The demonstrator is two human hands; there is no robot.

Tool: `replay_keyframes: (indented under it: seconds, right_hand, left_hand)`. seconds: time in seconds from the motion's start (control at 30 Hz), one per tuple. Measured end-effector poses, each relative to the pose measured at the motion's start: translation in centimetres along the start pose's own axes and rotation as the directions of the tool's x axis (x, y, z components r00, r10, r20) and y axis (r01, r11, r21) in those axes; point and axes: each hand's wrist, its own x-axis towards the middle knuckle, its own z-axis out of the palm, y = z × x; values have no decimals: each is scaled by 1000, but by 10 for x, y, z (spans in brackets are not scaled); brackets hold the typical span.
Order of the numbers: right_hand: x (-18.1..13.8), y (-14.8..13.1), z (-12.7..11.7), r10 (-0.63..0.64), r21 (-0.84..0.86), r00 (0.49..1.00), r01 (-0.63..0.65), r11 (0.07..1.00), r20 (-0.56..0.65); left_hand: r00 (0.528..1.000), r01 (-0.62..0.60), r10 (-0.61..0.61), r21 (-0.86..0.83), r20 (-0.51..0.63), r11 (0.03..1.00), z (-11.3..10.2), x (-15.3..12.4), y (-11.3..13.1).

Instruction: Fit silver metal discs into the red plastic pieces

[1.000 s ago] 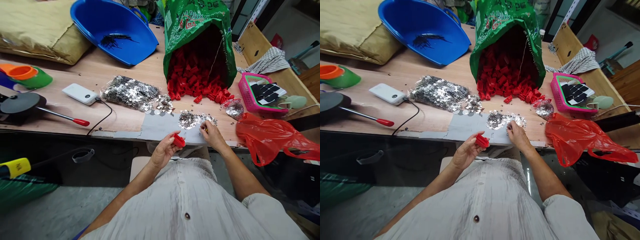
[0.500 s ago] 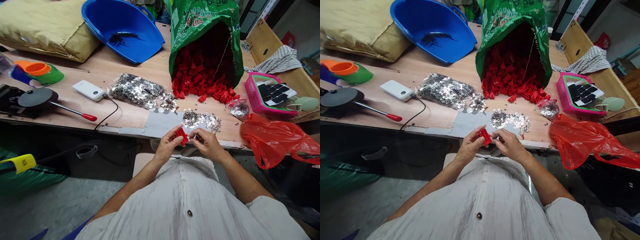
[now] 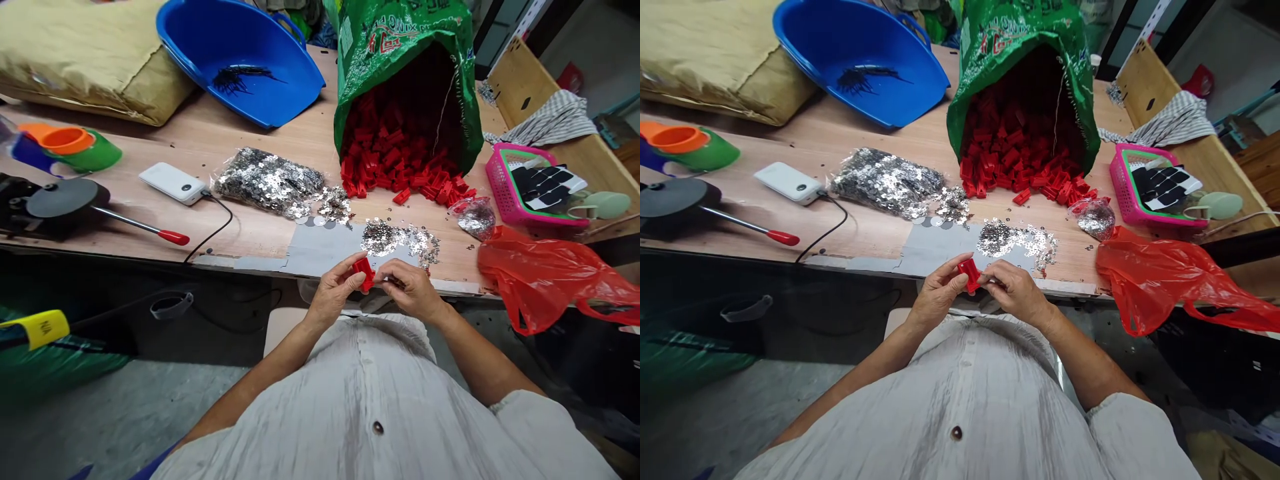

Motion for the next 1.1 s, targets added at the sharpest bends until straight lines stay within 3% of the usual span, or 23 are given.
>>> replay_keyframes:
  seconds: [0.17, 0.37, 0.5, 0.87, 1.1]
  right_hand:
    - [-2, 26, -9, 248, -134, 959, -266, 955, -140]
    - [-10, 74, -27, 392, -353, 914, -402, 845, -104]
    - [-10, 92, -39, 446, -452, 877, -477, 754, -181]
    - [16, 91, -35, 496, -581, 846, -507, 637, -195]
    - [17, 84, -38, 445, -500, 867, -494, 711, -223]
  left_hand:
    - [999, 33, -33, 3, -34, 999, -1, -1, -1]
    - [996, 52, -53, -10, -69, 999, -1, -1, -2]
    - [996, 63, -65, -41, -58, 997, -2, -1, -3]
    - [996, 58, -64, -97, -64, 994, 2, -3, 0]
    - [991, 13, -18, -40, -134, 999, 2, -2, -2]
